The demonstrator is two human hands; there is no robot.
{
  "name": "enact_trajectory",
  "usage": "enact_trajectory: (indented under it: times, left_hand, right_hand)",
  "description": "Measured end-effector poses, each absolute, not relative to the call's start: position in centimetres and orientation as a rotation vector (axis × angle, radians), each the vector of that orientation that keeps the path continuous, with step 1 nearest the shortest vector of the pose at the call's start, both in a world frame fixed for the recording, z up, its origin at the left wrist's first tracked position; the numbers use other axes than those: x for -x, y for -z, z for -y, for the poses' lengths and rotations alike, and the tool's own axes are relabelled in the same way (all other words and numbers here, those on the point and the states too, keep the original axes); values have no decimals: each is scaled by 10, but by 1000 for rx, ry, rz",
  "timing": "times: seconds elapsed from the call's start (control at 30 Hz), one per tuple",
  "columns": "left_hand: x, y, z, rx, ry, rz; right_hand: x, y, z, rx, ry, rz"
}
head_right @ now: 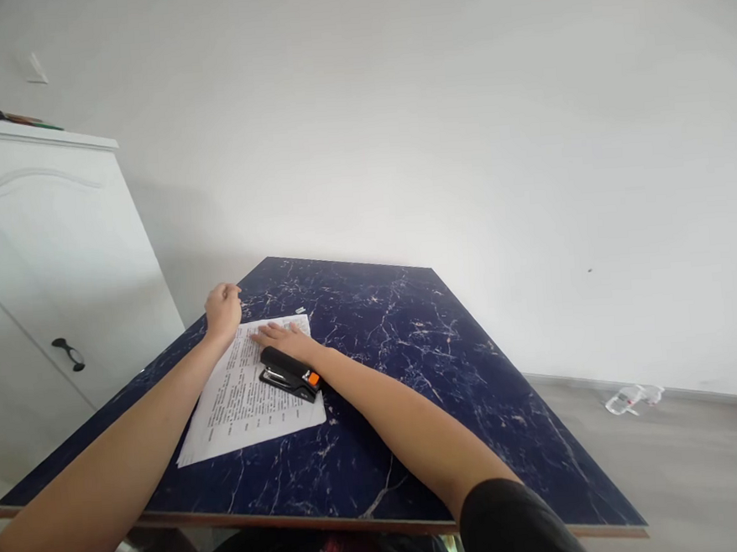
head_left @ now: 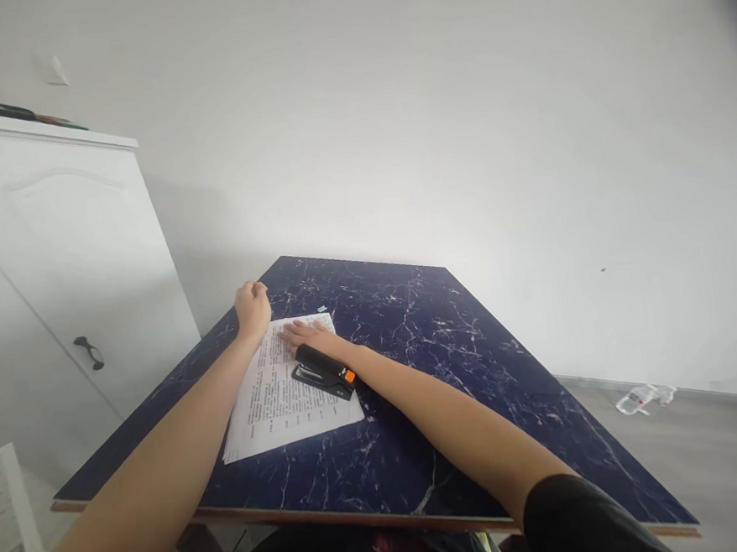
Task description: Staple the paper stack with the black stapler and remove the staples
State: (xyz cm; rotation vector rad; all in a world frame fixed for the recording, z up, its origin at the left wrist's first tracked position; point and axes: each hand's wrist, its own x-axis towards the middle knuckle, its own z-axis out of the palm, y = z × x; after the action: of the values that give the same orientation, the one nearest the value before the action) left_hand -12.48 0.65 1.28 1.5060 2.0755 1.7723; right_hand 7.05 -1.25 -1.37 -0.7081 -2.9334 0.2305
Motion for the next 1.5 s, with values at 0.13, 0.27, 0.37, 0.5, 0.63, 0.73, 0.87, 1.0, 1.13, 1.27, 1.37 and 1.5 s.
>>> enact_trajectory:
  times: [0.13, 0.27, 0.37, 0.5, 0.63, 0.73, 0.87, 1.0, 1.13, 1.27, 1.37, 1.5]
  left_hand:
    - [110, -15, 0, -1783, -1601, -1925]
    - [91, -9, 8, -2196, -1236, -1740]
    - [77, -3, 10, -2325, -1079, -1636]
    - [60, 5, 8, -2441, -863, -1684]
    - [51, 16, 3, -2474, -610, -1799]
    - [51, 17, 4, -2519, -491, -1760]
    - [48, 5, 12, -2584, -498, -1732]
    - [43, -7, 19, -2631, -605, -1684]
    - [43, -6, 18, -2629, -619, -1635]
    - [54, -2, 11, -2598, -639, -1742]
    - [67, 0, 5, -2553, -671, -1834]
    - [76, 0, 2, -2509, -654, -1894]
  right_hand:
    - [-95, 22, 18, 763, -356, 2949]
    - [-146, 26, 21, 806, -367, 2891]
    - [-197, 29, 24, 931, -364, 2843]
    - [-247, 32, 28, 1010, -359, 2807]
    - [-257, 23, 36, 1016, -455, 2773]
    - [-261, 1, 47, 990, -524, 2644]
    - [-286, -47, 67, 1017, -707, 2498]
    - [-312, -85, 80, 837, -1096, 2725]
    - [-315, -90, 86, 834, -1168, 2902]
    - [-309, -85, 89, 742, -1060, 2897]
    - [-306, -85, 89, 687, -917, 2799]
    - [-296, -79, 89, 734, -744, 2591]
